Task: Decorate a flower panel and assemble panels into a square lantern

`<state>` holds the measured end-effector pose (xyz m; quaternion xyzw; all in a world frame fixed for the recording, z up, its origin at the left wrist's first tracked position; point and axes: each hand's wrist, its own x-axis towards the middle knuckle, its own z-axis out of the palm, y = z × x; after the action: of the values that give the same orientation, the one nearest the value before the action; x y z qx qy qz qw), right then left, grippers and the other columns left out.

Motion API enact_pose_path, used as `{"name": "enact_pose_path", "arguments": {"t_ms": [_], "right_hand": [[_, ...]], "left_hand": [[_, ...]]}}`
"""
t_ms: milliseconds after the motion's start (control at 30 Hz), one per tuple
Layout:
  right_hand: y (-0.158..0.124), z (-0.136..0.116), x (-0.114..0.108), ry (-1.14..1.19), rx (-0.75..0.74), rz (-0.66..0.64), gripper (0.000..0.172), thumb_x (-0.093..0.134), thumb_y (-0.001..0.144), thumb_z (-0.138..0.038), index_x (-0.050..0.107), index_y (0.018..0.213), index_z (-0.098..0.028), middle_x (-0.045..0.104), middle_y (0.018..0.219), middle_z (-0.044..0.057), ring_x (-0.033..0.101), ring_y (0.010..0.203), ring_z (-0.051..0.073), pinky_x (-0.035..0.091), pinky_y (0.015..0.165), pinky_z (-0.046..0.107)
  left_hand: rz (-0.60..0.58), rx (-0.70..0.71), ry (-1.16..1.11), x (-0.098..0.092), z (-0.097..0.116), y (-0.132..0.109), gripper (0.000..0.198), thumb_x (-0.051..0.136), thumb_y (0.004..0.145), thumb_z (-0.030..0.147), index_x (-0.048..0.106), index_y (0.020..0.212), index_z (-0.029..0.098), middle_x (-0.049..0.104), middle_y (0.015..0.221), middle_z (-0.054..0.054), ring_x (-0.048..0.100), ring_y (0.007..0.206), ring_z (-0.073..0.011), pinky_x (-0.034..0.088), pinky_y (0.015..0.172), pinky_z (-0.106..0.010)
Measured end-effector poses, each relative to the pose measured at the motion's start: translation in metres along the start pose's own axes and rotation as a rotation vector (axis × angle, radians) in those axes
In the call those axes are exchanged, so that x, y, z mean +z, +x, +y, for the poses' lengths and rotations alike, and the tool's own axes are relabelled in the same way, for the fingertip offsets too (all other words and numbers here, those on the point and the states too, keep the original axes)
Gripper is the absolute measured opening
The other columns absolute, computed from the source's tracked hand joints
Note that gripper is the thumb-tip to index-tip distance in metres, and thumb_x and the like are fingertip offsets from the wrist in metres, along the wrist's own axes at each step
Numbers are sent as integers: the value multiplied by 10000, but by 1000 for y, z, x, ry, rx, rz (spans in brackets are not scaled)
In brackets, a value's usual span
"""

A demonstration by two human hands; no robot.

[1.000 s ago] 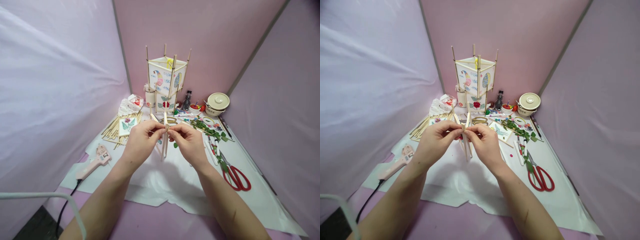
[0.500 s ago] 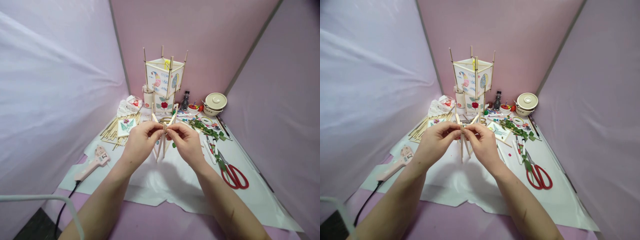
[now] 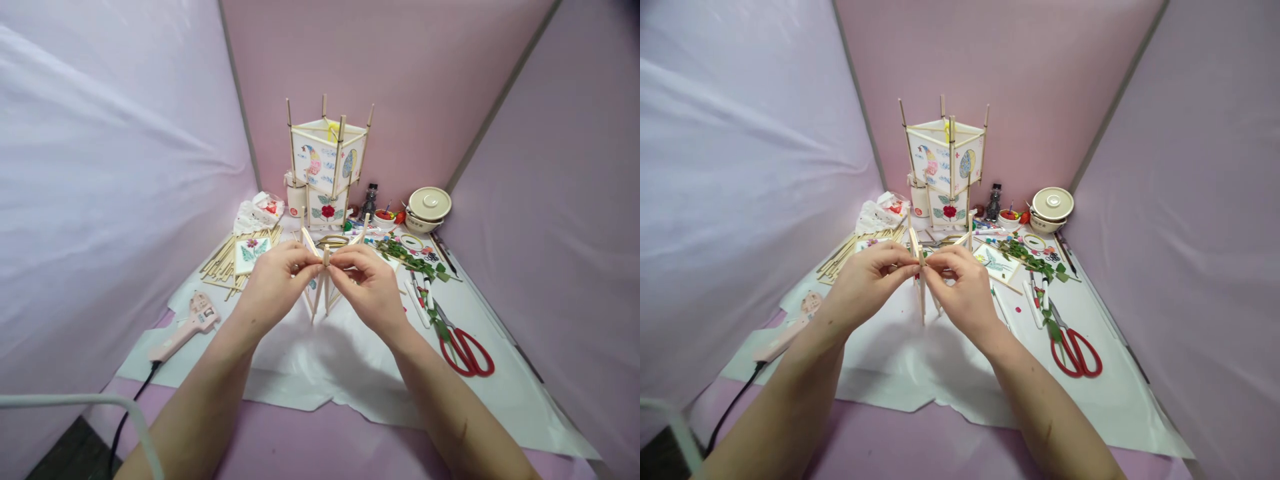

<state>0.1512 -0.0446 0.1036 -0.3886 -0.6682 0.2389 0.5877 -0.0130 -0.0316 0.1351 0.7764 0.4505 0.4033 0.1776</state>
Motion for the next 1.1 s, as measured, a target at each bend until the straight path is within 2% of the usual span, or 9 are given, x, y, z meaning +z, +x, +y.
{"name": "enact_pose_path", "arguments": {"t_ms": [133,233,467,600,767,933,1100], "right_hand": [[0,4,3,38,-17,40,87,609,882,-243,683,846,-217,630,892,38,613,814,157,527,669,267],[1,8,6,47,-24,39,92,601,888,-215,671,830,-212,615,883,34,602,814,151,509,655,257],[1,6,6,34,-33,4,60,607,866,-198,660,859,-225,620,932,38,609,862,164,535,710,277],[2,6,3,30,-52,-24,48,641,847,-200,658,880,-231,615,944,33,604,845,163,538,733,293],[3,9,-1,-51,-65,-18,46,641,852,-195,667,855,-233,621,920,34,604,871,177,532,738,303],[6,7,-6,-33,-50,-52,41,661,838,-209,682,864,-232,623,950,42,609,900,183,539,728,297],[9,9,-10,-79,-55,-37,30,664,831,-204,665,809,-224,618,902,32,604,844,173,523,704,290]], "left_hand": [[-24,-24,-68,1,-1,0,146,613,831,274,740,890,231,708,889,-27,642,821,-175,514,738,-299],[2,-70,-142,3,-3,1,183,617,837,314,731,945,221,723,918,-34,657,816,-180,526,748,-310],[20,-92,-198,5,-6,4,150,646,813,321,722,870,204,712,837,-26,652,756,-167,525,695,-289],[25,-55,-262,9,-6,4,122,630,820,290,704,851,199,693,831,-22,647,762,-164,526,703,-291],[64,44,-210,14,-8,5,100,608,821,230,701,850,208,678,844,-25,627,797,-167,513,735,-300],[100,134,-238,20,-12,7,90,614,831,225,701,852,210,662,863,-32,615,832,-165,508,745,-290],[138,160,-290,30,-15,6,143,583,859,213,702,938,222,644,887,-24,616,827,-140,507,742,-264]]}}
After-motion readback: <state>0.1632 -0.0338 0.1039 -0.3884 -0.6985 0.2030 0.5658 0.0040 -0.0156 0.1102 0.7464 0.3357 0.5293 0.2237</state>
